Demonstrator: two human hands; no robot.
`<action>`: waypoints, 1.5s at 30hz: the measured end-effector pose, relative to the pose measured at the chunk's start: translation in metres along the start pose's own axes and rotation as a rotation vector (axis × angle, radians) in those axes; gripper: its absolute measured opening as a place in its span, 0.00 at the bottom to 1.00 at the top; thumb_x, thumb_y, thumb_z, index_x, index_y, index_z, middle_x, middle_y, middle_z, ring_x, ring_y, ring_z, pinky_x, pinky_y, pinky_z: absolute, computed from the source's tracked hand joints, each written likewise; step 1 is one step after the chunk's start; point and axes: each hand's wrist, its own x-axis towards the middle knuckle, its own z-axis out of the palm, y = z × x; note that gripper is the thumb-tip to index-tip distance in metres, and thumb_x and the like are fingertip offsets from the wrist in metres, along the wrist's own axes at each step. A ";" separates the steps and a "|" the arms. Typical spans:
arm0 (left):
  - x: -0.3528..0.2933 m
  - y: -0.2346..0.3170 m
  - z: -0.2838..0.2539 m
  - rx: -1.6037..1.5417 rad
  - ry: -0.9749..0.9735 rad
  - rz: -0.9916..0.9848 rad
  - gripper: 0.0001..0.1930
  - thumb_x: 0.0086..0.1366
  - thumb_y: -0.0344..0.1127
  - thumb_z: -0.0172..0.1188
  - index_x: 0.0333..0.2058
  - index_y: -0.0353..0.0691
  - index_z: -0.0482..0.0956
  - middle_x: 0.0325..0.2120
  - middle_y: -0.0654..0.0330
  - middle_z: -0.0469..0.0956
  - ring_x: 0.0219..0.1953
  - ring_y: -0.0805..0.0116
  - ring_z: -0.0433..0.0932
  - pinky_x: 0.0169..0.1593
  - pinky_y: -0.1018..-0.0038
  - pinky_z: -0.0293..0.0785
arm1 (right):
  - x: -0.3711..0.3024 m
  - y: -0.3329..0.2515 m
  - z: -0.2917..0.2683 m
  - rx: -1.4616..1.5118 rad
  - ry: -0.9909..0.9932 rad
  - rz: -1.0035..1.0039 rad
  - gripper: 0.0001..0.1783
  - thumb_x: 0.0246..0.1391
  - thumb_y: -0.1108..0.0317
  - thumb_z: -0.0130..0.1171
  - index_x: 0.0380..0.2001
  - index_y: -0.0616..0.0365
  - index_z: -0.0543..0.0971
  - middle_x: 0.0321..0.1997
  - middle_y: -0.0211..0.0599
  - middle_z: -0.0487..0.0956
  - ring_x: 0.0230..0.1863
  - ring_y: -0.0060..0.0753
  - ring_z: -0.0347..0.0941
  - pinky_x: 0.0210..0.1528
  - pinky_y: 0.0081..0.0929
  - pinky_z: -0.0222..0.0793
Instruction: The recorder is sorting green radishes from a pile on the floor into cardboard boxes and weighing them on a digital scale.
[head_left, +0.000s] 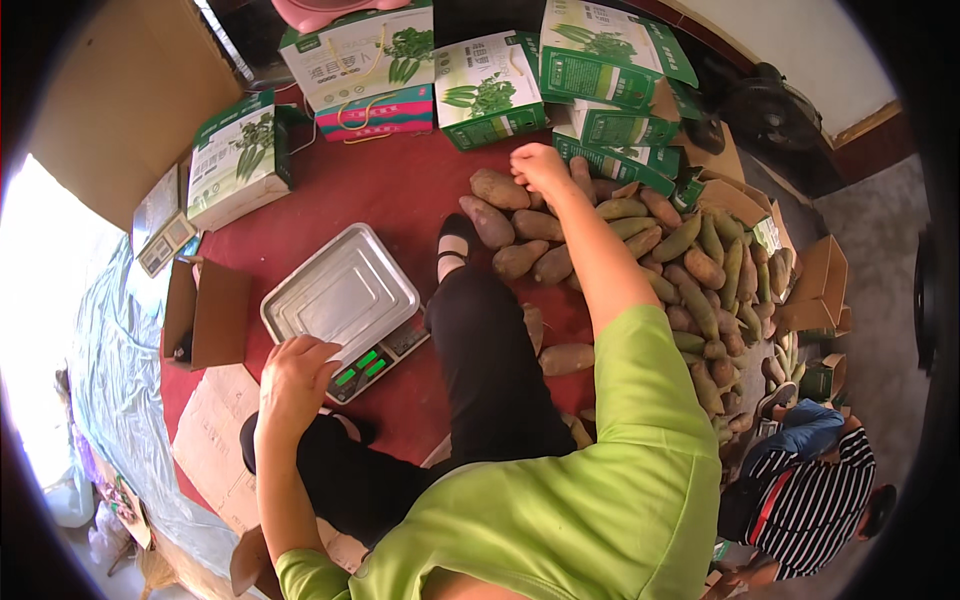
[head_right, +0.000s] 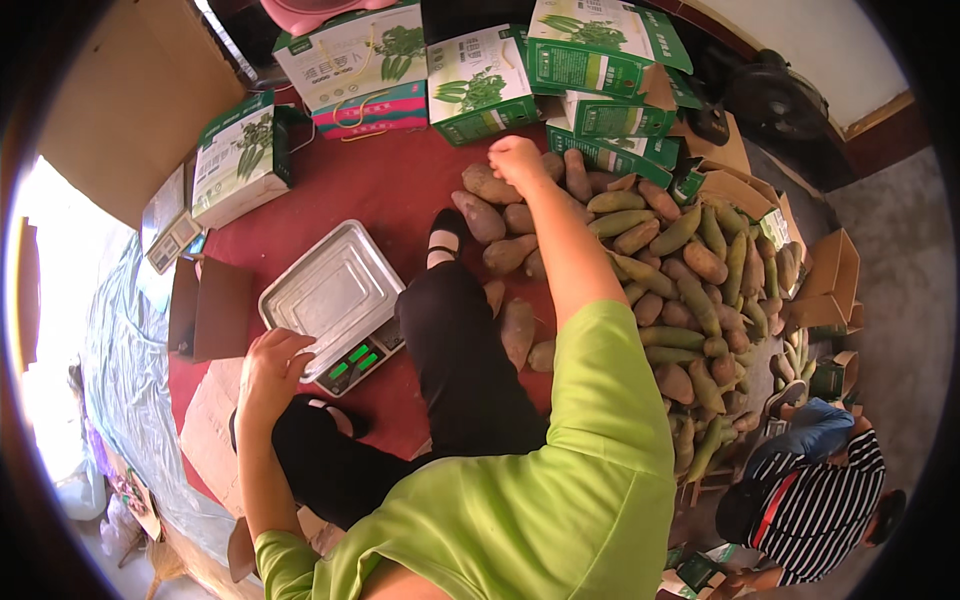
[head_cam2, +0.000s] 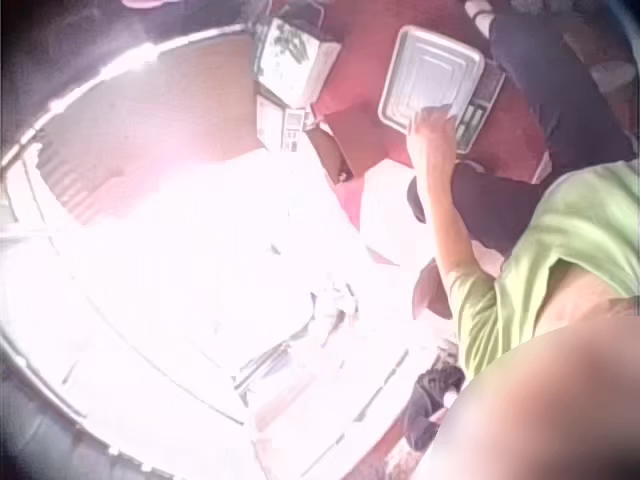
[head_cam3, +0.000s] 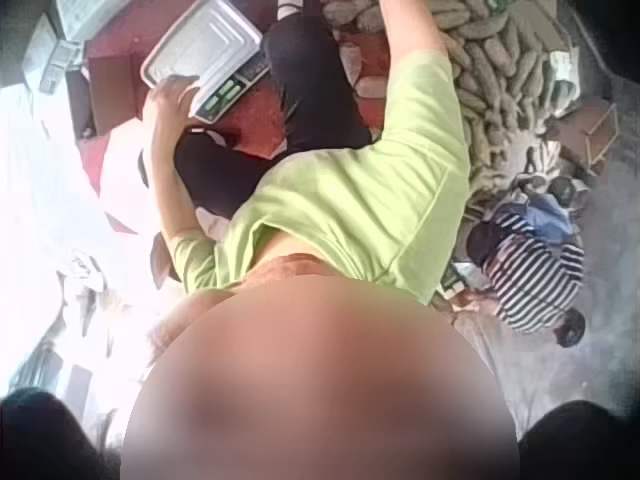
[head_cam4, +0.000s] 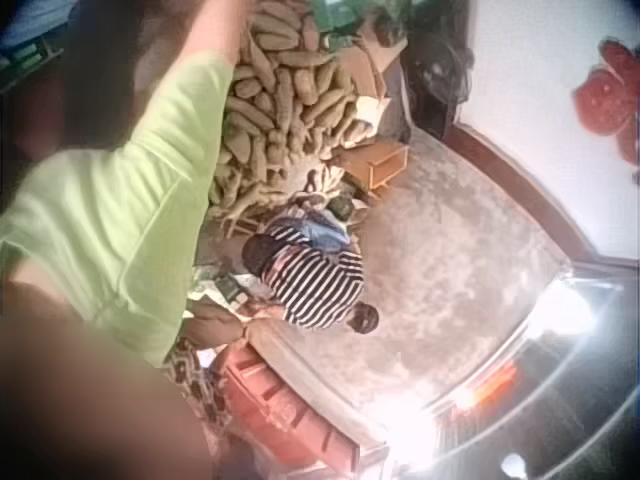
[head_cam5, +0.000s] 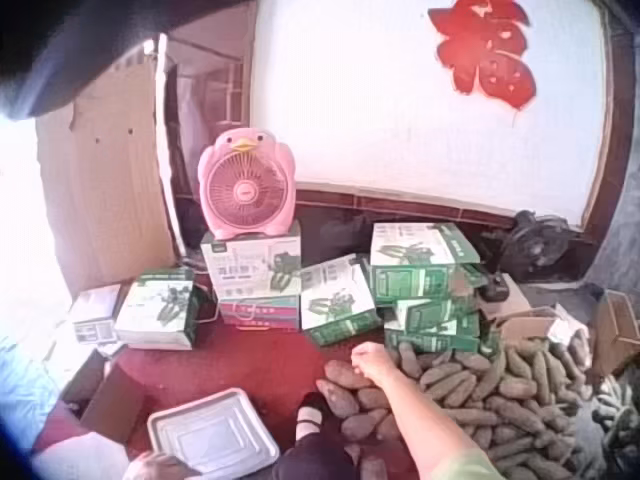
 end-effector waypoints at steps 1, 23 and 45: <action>0.012 -0.001 0.008 -0.005 -0.051 0.008 0.09 0.52 0.32 0.62 0.34 0.40 0.81 0.29 0.55 0.77 0.36 0.53 0.75 0.43 0.62 0.70 | 0.002 0.007 -0.016 0.006 0.058 0.044 0.12 0.53 0.64 0.58 0.40 0.56 0.78 0.29 0.32 0.80 0.23 0.21 0.74 0.23 0.21 0.67; 0.030 -0.064 0.084 0.034 -0.484 -0.419 0.13 0.54 0.36 0.59 0.39 0.42 0.81 0.30 0.50 0.77 0.38 0.50 0.77 0.42 0.59 0.72 | 0.161 0.028 -0.192 0.797 0.440 0.011 0.48 0.53 0.71 0.59 0.68 0.43 0.41 0.45 0.38 0.73 0.41 0.37 0.71 0.41 0.42 0.67; 0.001 -0.065 0.053 0.102 -0.285 -0.326 0.16 0.56 0.39 0.61 0.44 0.47 0.79 0.35 0.53 0.78 0.39 0.51 0.78 0.43 0.60 0.74 | 0.008 -0.071 -0.130 0.916 0.708 -0.443 0.11 0.51 0.69 0.64 0.28 0.50 0.70 0.24 0.20 0.69 0.24 0.15 0.62 0.27 0.13 0.58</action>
